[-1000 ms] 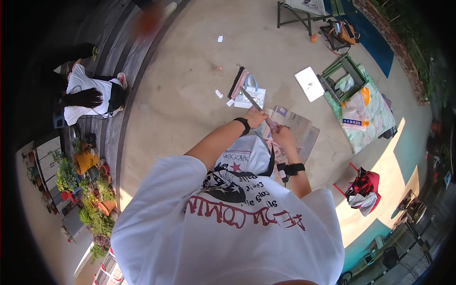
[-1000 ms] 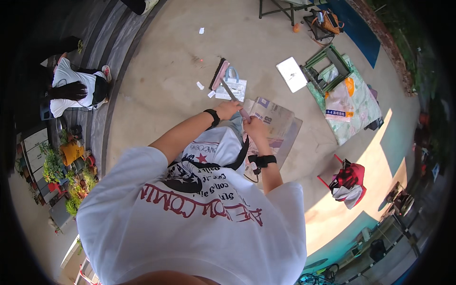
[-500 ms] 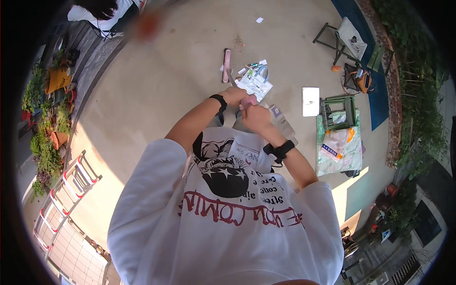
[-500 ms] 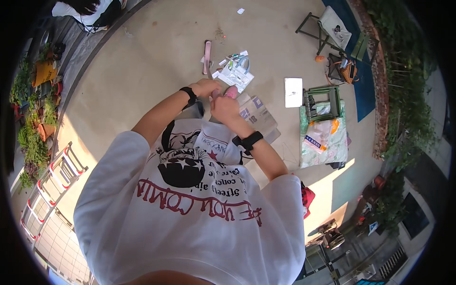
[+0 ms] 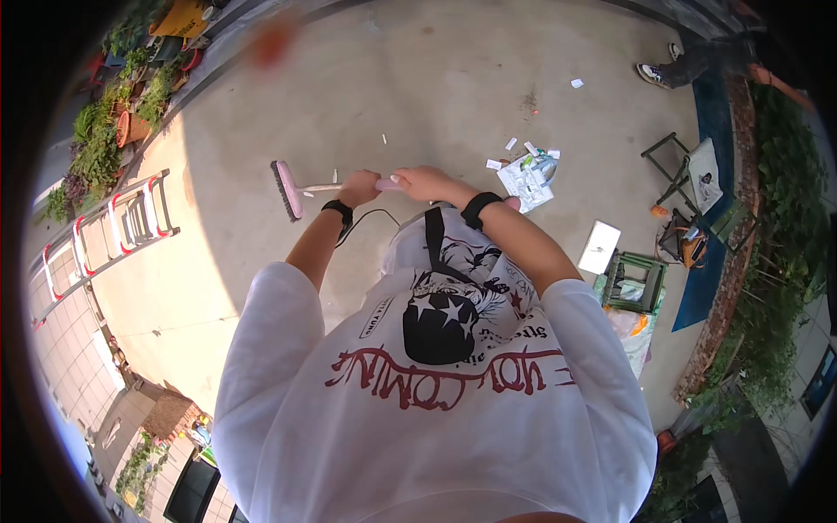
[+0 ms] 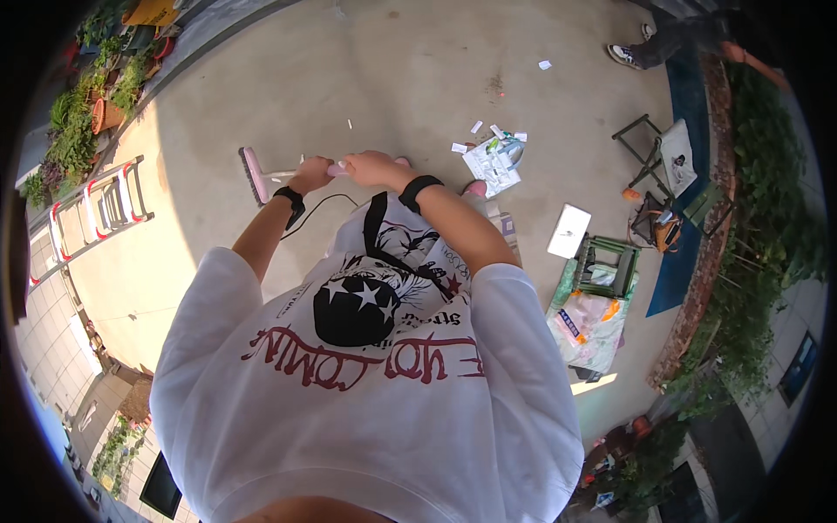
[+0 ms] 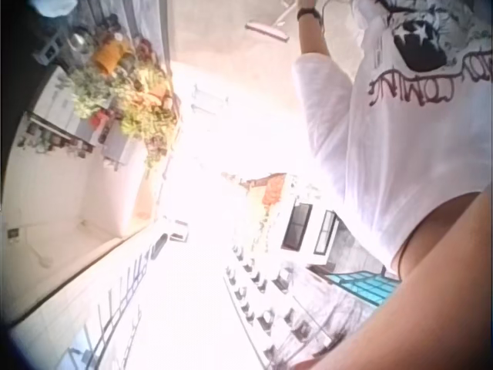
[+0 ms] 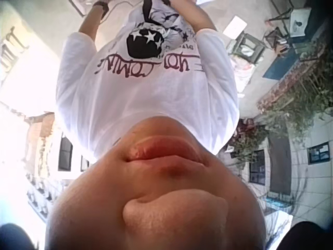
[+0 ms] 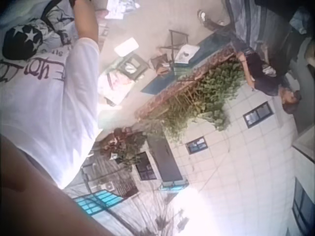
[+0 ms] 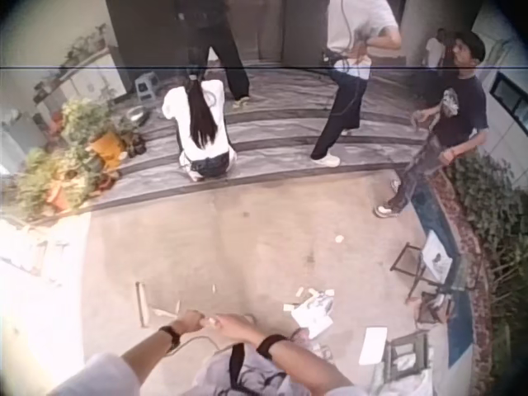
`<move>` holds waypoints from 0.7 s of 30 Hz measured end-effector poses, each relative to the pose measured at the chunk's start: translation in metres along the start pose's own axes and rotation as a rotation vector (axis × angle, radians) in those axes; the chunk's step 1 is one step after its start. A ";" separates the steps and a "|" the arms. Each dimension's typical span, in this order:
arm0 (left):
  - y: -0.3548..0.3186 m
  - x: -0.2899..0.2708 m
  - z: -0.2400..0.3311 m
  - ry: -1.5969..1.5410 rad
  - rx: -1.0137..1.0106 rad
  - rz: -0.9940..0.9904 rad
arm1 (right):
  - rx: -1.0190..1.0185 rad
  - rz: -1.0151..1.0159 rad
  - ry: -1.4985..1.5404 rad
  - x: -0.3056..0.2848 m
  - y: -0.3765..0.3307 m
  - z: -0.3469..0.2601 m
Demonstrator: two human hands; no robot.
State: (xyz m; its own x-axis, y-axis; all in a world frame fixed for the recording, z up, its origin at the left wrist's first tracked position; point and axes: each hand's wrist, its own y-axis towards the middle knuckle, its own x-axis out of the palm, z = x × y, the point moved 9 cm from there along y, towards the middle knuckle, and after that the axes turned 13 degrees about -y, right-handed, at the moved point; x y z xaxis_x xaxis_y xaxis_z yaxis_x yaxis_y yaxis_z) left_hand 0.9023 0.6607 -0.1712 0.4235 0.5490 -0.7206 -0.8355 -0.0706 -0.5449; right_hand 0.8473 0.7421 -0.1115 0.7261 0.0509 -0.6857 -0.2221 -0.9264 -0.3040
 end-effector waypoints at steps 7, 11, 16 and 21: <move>0.008 0.000 0.022 -0.006 0.020 -0.027 | 0.014 -0.100 0.059 -0.015 -0.011 0.010; 0.047 -0.008 0.062 -0.024 0.091 -0.048 | 0.184 -0.088 -0.019 -0.047 -0.032 0.033; 0.105 0.008 0.145 -0.161 0.404 -0.018 | 0.330 0.112 -0.386 -0.089 -0.088 0.051; 0.124 0.029 0.284 -0.303 0.612 -0.152 | 0.701 0.317 -0.652 -0.125 -0.182 0.070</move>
State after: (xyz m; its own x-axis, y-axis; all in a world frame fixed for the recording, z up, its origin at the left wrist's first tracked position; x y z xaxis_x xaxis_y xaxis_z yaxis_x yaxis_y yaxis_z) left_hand 0.7112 0.9043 -0.1381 0.5090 0.7301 -0.4559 -0.8597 0.4580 -0.2263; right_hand 0.7517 0.9309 -0.0168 0.1160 0.2286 -0.9666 -0.8282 -0.5150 -0.2212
